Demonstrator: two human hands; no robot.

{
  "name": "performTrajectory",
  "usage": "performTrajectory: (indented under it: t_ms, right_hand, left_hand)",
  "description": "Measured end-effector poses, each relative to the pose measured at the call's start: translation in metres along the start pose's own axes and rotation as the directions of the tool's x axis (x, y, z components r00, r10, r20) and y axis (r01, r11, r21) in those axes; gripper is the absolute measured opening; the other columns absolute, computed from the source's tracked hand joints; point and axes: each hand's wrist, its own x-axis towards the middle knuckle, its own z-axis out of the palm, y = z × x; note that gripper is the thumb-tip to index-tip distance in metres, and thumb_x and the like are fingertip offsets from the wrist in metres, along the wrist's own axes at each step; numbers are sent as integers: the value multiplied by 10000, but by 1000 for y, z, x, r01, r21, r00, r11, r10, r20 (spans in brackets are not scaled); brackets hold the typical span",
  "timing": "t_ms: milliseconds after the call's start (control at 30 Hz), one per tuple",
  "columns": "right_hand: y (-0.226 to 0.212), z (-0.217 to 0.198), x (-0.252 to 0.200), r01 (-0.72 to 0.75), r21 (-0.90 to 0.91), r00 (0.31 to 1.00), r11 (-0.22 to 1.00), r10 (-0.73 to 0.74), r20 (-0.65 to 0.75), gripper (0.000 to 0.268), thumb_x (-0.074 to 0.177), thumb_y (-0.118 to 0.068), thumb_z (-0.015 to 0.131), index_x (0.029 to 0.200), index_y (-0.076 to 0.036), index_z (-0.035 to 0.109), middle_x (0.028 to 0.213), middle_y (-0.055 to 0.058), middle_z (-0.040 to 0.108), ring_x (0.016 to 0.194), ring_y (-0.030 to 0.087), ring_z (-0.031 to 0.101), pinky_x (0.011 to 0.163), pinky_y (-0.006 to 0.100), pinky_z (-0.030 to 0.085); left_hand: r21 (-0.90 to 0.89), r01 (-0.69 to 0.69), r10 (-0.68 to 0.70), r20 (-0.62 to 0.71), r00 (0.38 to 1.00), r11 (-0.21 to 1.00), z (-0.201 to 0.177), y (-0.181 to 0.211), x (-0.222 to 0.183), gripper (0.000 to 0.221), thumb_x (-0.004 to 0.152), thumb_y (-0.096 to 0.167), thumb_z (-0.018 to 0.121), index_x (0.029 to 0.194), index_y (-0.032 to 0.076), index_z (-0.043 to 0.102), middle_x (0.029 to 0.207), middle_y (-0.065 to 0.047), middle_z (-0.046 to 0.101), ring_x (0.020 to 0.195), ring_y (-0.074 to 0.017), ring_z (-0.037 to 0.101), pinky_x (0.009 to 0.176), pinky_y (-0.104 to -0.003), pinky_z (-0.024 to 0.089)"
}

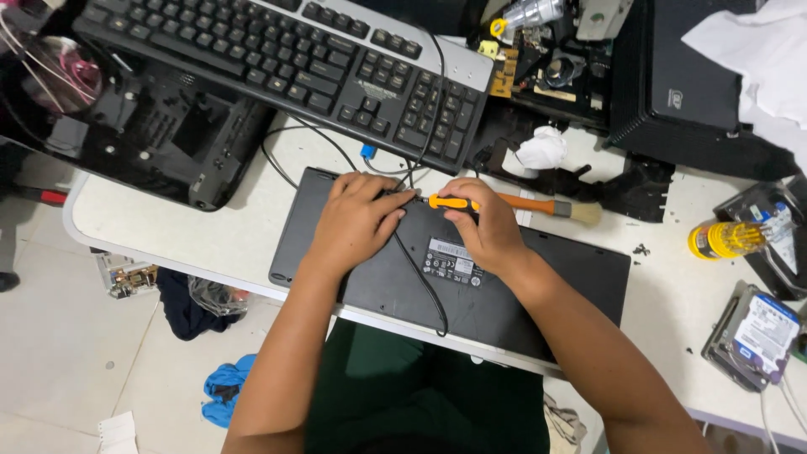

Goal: Disassembling a computer keyboard by removing screws from the back housing using a manual screwdriver.

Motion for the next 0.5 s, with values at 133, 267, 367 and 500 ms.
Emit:
performTrajectory:
  t_ms: [133, 267, 367, 500]
  right_hand:
    - [0, 0, 2, 7, 27, 1000, 1000, -7, -3, 219, 1043, -117, 590, 1196, 18, 511, 1143, 144, 683, 991, 323, 715, 839, 397, 598]
    - [0, 2, 0, 21, 28, 1000, 999, -21, -5, 225, 1053, -111, 559, 1225, 10, 482, 1160, 145, 663, 945, 297, 713, 792, 386, 606]
    - [2, 1, -8, 30, 30, 999, 999, -29, -13, 233, 1051, -91, 552, 1239, 16, 464, 1152, 154, 651, 938, 314, 707, 787, 399, 607]
    - [3, -8, -16, 30, -40, 999, 999, -31, -33, 292, 1048, -126, 566, 1269, 22, 443, 1147, 145, 662, 964, 325, 698, 785, 388, 587]
  left_hand:
    - [69, -4, 4, 4, 1000, 998, 4, -1, 0, 269, 971, 267, 657, 1220, 217, 744, 1166, -67, 700, 1175, -253, 616, 1112, -512, 354]
    - [91, -1, 0, 16, 1000, 996, 6, 0, 0, 249, 989, 275, 638, 1203, 219, 752, 1138, -68, 707, 1158, -252, 621, 1120, -526, 345]
    - [95, 4, -7, 24, 1000, 995, 7, 6, -1, 237, 978, 278, 644, 1176, 214, 759, 1112, -67, 713, 1132, -245, 633, 1110, -514, 356]
    - [82, 16, -19, 30, 999, 996, 8, 13, -2, 240, 986, 260, 630, 1184, 206, 756, 1115, -79, 717, 1129, -253, 638, 1112, -512, 356]
